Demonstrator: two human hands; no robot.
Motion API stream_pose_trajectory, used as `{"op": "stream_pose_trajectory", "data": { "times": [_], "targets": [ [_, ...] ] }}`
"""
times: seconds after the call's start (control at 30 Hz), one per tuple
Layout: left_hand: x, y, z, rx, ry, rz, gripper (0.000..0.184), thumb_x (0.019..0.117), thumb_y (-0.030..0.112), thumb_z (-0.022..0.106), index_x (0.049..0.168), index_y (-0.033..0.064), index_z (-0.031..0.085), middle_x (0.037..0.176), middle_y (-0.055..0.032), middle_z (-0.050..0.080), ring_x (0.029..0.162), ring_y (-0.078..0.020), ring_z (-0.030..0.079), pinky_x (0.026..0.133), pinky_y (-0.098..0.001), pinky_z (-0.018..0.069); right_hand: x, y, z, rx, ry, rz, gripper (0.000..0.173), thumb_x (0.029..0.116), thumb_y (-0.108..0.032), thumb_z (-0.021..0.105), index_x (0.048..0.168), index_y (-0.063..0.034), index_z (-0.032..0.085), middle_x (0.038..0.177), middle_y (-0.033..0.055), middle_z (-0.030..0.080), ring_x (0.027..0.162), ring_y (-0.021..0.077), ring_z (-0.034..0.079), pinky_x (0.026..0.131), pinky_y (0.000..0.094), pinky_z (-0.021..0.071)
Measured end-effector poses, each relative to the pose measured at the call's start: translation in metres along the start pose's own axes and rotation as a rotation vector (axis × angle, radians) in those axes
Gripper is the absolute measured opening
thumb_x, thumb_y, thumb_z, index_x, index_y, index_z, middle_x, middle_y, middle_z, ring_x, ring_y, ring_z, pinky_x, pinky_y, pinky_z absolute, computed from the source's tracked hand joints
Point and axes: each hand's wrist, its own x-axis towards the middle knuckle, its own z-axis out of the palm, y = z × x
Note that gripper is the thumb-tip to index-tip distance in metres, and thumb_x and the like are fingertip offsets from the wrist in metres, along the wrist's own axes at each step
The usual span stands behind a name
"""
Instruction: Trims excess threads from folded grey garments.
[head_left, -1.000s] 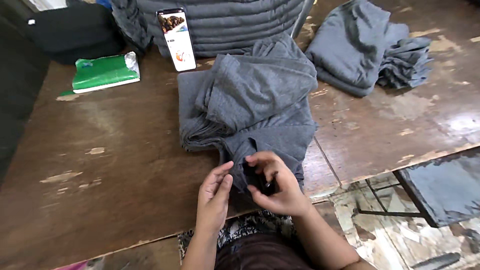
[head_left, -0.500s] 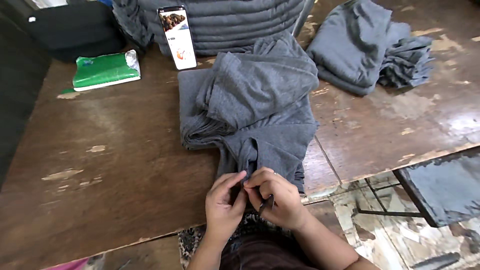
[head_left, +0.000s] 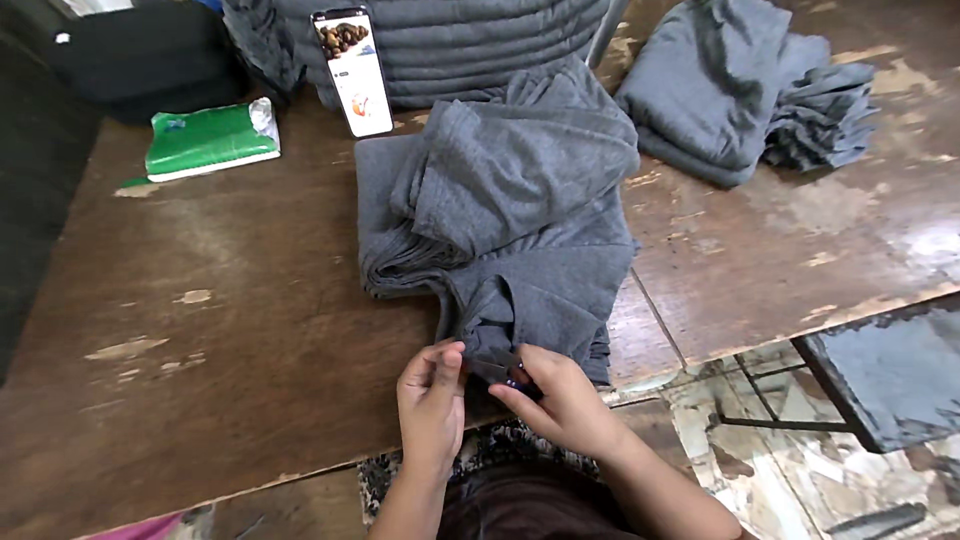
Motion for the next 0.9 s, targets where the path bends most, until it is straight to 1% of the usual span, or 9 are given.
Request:
{"op": "stream_pose_trajectory", "data": {
  "times": [0.1, 0.2, 0.33, 0.43, 0.6, 0.7, 0.8, 0.87, 0.9],
  "targets": [
    [-0.003, 0.004, 0.003, -0.104, 0.042, -0.069, 0.011, 0.0912, 0.023, 0.076, 0.09, 0.0118, 0.077, 0.093, -0.0041, 0.076, 0.086, -0.0124, 0.074, 0.082, -0.0305, 0.062, -0.001, -0.004, 0.002, -0.125, 0.02, -0.003, 0.037, 0.1022, -0.037, 0.057, 0.083, -0.0051, 0.058, 0.065, 0.0046, 0.052, 0.058, 0.0148, 0.053, 0.054, 0.0288, 0.0453],
    [-0.004, 0.004, 0.002, -0.13, 0.02, -0.045, 0.012, 0.0894, 0.026, 0.078, 0.089, 0.0134, 0.078, 0.095, -0.0047, 0.077, 0.087, -0.0132, 0.074, 0.083, -0.0311, 0.0621, 0.0, -0.008, 0.007, -0.179, 0.056, 0.018, 0.039, 0.1027, -0.039, 0.055, 0.082, -0.006, 0.058, 0.062, 0.0035, 0.051, 0.055, 0.0148, 0.052, 0.051, 0.0294, 0.0441],
    [-0.004, 0.003, -0.001, -0.041, -0.071, 0.047, 0.013, 0.093, 0.028, 0.073, 0.094, 0.0173, 0.08, 0.103, -0.0016, 0.077, 0.092, -0.0097, 0.073, 0.084, -0.0278, 0.0609, 0.004, -0.016, 0.012, -0.204, 0.091, 0.04, 0.044, 0.1044, -0.044, 0.05, 0.084, -0.0051, 0.058, 0.059, 0.002, 0.048, 0.052, 0.0148, 0.051, 0.049, 0.0302, 0.0437],
    [-0.005, 0.001, -0.001, 0.015, -0.087, 0.099, 0.013, 0.0938, 0.026, 0.073, 0.097, 0.0171, 0.081, 0.106, -0.0007, 0.077, 0.095, -0.0087, 0.073, 0.085, -0.0268, 0.0604, 0.006, -0.021, 0.016, -0.224, 0.107, 0.043, 0.044, 0.1054, -0.042, 0.047, 0.084, -0.0054, 0.059, 0.056, 0.0012, 0.048, 0.049, 0.0148, 0.052, 0.047, 0.031, 0.0434],
    [-0.006, -0.001, -0.002, 0.071, -0.08, 0.13, 0.012, 0.0934, 0.026, 0.073, 0.098, 0.0172, 0.081, 0.108, -0.0002, 0.077, 0.095, -0.0084, 0.073, 0.086, -0.0274, 0.0603, 0.007, -0.021, 0.021, -0.292, 0.146, 0.042, 0.045, 0.1067, -0.039, 0.043, 0.082, -0.0063, 0.061, 0.053, 0.0018, 0.049, 0.047, 0.0172, 0.054, 0.044, 0.0335, 0.0435],
    [-0.006, 0.0, -0.001, 0.073, -0.078, 0.133, 0.013, 0.0938, 0.026, 0.073, 0.097, 0.0169, 0.081, 0.107, -0.0004, 0.077, 0.095, -0.0088, 0.073, 0.086, -0.0275, 0.0603, 0.007, -0.02, 0.02, -0.289, 0.142, 0.041, 0.045, 0.1071, -0.039, 0.041, 0.082, -0.0066, 0.06, 0.053, 0.0018, 0.048, 0.047, 0.017, 0.054, 0.044, 0.0333, 0.0426],
    [-0.004, 0.0, 0.0, 0.091, -0.046, 0.132, 0.011, 0.0966, 0.029, 0.069, 0.095, 0.0187, 0.074, 0.103, 0.0004, 0.076, 0.092, -0.0093, 0.072, 0.084, -0.0286, 0.0608, 0.005, -0.02, 0.017, -0.232, 0.119, 0.048, 0.042, 0.1069, -0.037, 0.042, 0.084, -0.0061, 0.061, 0.055, 0.0023, 0.05, 0.05, 0.0167, 0.055, 0.047, 0.0336, 0.0445],
    [-0.001, 0.001, 0.0, 0.123, -0.041, 0.13, 0.01, 0.0964, 0.029, 0.07, 0.1, 0.019, 0.071, 0.101, 0.0026, 0.074, 0.092, -0.0083, 0.071, 0.085, -0.0285, 0.0604, 0.004, -0.018, 0.015, -0.199, 0.113, 0.053, 0.042, 0.1072, -0.037, 0.043, 0.085, -0.0057, 0.061, 0.057, 0.0024, 0.05, 0.051, 0.0159, 0.055, 0.048, 0.0331, 0.0454],
    [0.0, 0.001, -0.001, 0.139, -0.061, 0.136, 0.015, 0.0938, 0.026, 0.073, 0.107, 0.0178, 0.07, 0.102, 0.0035, 0.074, 0.093, -0.0076, 0.071, 0.086, -0.0275, 0.0596, 0.003, -0.017, 0.014, -0.187, 0.108, 0.055, 0.042, 0.107, -0.038, 0.044, 0.086, -0.0055, 0.06, 0.057, 0.0022, 0.05, 0.051, 0.0154, 0.054, 0.048, 0.0325, 0.0453]
  ]
}}
